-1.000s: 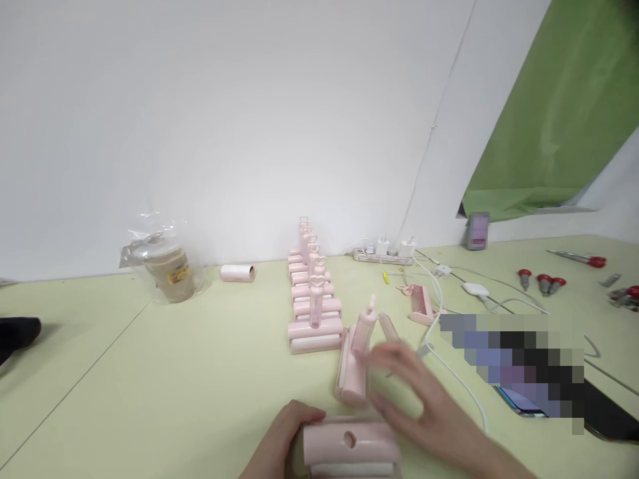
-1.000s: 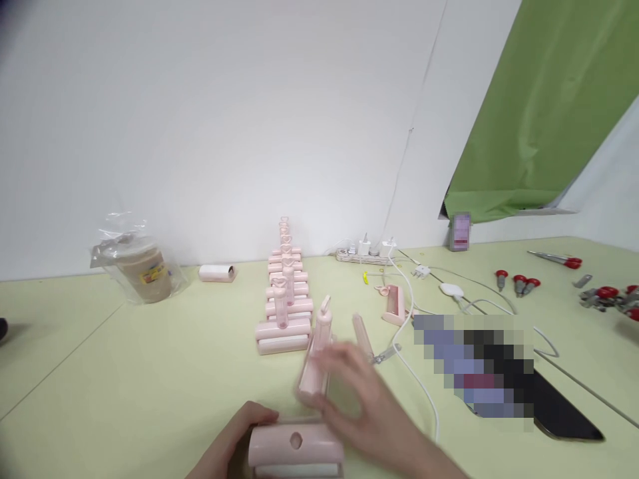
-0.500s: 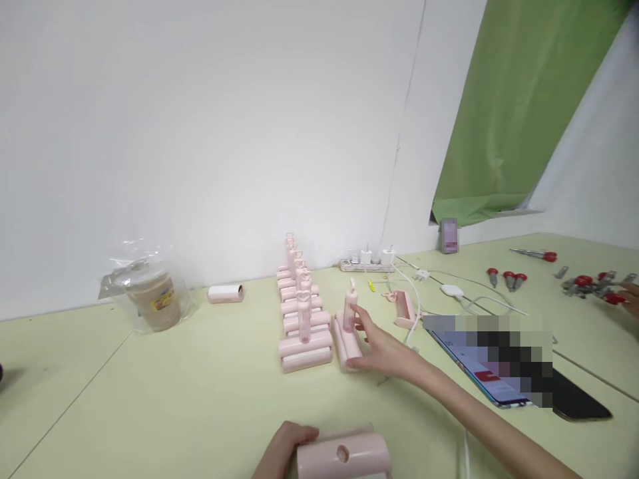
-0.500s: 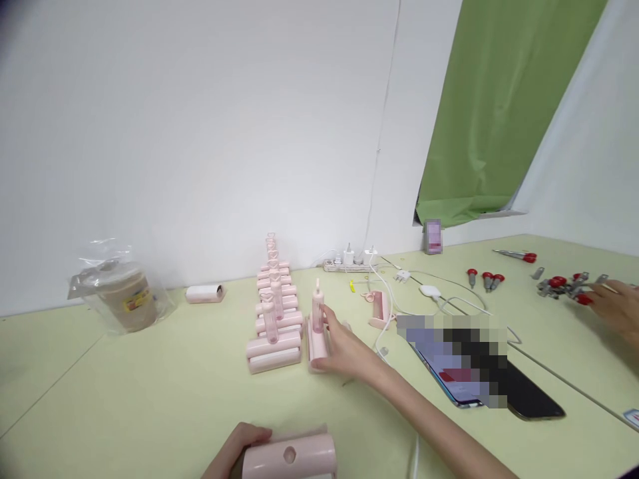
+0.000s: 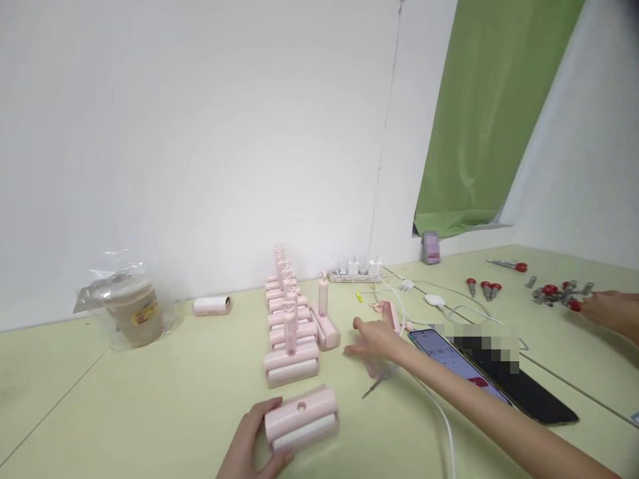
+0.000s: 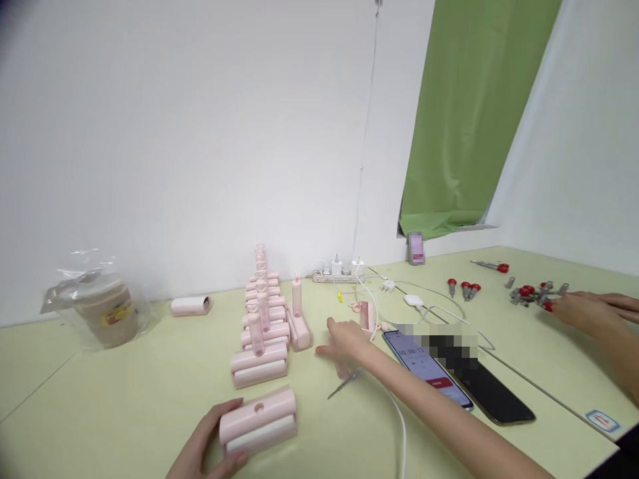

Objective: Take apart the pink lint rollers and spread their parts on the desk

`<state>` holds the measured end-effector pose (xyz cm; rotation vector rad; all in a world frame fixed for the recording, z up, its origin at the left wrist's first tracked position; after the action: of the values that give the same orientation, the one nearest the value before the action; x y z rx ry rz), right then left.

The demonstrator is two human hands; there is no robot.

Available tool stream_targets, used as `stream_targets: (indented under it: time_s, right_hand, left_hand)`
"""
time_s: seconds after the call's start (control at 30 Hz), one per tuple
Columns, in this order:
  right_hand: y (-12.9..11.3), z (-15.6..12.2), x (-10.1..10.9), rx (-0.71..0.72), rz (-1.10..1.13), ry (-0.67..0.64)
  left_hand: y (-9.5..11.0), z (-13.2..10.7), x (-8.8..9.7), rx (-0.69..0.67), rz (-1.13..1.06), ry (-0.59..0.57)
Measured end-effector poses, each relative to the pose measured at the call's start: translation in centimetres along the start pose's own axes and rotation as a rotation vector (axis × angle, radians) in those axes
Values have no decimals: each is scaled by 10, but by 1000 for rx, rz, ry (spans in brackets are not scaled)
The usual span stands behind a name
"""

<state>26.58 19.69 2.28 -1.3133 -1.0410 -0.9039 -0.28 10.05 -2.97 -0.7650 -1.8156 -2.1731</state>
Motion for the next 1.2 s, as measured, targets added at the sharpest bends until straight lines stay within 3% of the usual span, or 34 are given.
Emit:
stream_targets:
  time_s: [0.1,0.23,0.4,0.47,0.57,0.67,0.9,1.2]
  right_hand:
    - [7,-10,-2,-29,-18,-11]
    - [-11,-30,21,90,79,5]
    - [-86,-72,34,489,295,-218]
    - [-116,-84,33,615,251,-260]
    - [-144,-88,31,691,57,-257]
    - [-160,-84,30,695,-92,-287]
    - [-179,-72,20,619,-317,-510]
    - [-191,-60,4,446,-368,-721]
  left_hand:
    - [11,6,-7,29,-14,-67]
    - [18,11,-14,30,-62,-105]
    - [18,9,-14,24,-72,-90]
    - [19,8,-15,19,-83,-97]
    - [18,8,-16,17,-94,-111]
    - [18,7,-16,14,-98,-109]
    - [18,5,-16,11,-91,-103]
    - [20,7,-15,-17,-109,-114]
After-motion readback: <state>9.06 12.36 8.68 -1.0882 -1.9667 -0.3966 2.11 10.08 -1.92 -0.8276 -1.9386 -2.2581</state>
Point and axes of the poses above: each hand's wrist, its own z-axis towards the middle knuckle, its own x-axis out of the back of the hand, y = z × x, the point moved 9 cm from there along z, towards the middle knuckle, and after that the axes turned 1 degree about x, right-handed, at the moved point
